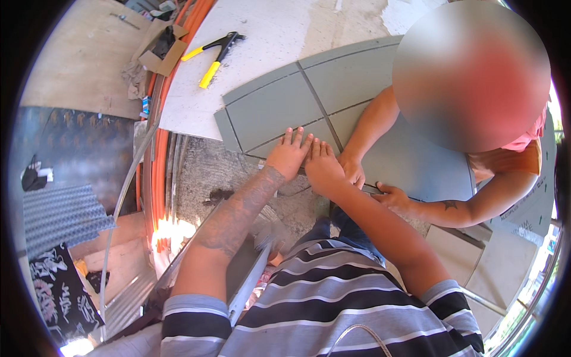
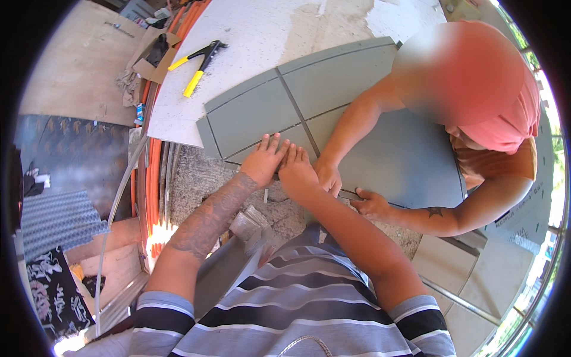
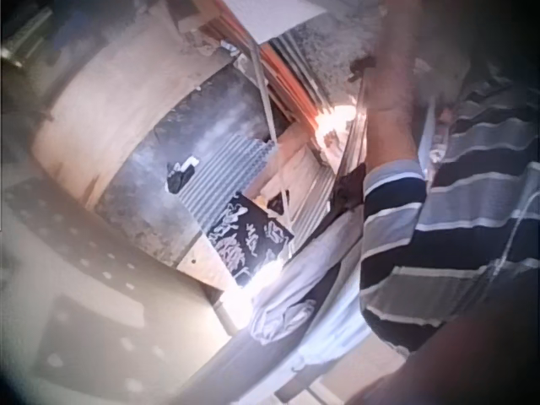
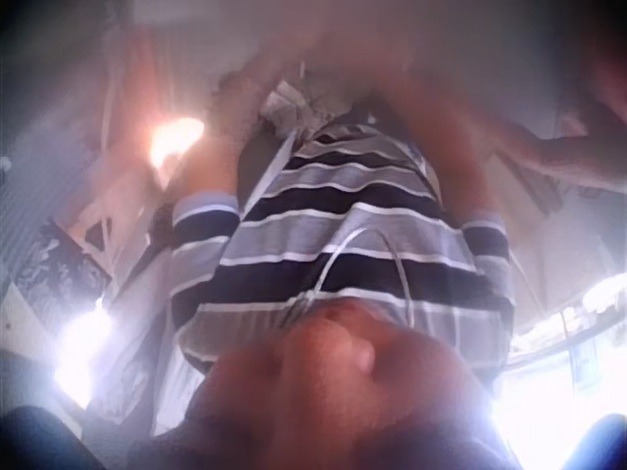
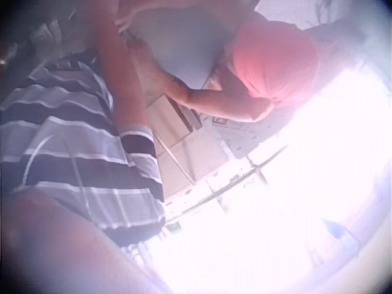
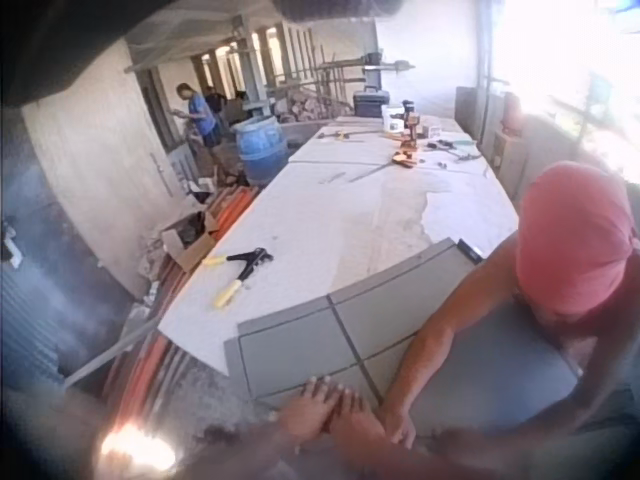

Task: The person uses a handheld electric router to cut a curved edge on a large gray panel while a coworker holds it steady. After cutting, the person and coworker align and press together multiple cut panel sections on a workbench.

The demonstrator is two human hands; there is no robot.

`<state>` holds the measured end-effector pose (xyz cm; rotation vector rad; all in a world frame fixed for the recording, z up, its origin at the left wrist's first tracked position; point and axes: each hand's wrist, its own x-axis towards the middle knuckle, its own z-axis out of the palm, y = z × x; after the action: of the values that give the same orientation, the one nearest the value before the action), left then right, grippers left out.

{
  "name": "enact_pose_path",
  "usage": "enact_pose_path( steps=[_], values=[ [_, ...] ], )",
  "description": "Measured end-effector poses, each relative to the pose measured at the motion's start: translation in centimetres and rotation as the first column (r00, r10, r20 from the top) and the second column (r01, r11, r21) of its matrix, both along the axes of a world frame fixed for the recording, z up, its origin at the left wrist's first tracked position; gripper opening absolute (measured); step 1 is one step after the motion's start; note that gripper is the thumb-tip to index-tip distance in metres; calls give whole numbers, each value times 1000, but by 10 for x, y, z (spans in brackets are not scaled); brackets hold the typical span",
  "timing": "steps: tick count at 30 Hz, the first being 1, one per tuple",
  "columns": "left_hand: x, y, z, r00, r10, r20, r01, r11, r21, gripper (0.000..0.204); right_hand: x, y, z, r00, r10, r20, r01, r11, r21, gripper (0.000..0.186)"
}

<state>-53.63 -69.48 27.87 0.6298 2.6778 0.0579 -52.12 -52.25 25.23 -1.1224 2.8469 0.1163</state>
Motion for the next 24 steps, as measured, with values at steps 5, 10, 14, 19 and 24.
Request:
enact_pose_path(
  steps=[5,10,14,19,24],
  values=[
    [16,-3,29,978,198,71,-199,980,0,129,0,4,8,993,-53,109,61,996,-71,74],
    [20,-99,63,970,239,49,-218,940,-261,135,-1,-32,58,915,-123,384,150,988,-43,117],
    [-4,-123,53,996,-87,-27,75,948,-309,131,-4,-49,43,902,-203,381,225,974,-14,113],
    [-32,-124,39,971,-203,124,222,961,-167,129,-10,-51,34,921,-225,317,236,972,4,106],
    [-36,-128,29,960,-251,128,266,956,-125,130,-12,-51,47,889,-240,391,227,971,79,108]
  ],
)
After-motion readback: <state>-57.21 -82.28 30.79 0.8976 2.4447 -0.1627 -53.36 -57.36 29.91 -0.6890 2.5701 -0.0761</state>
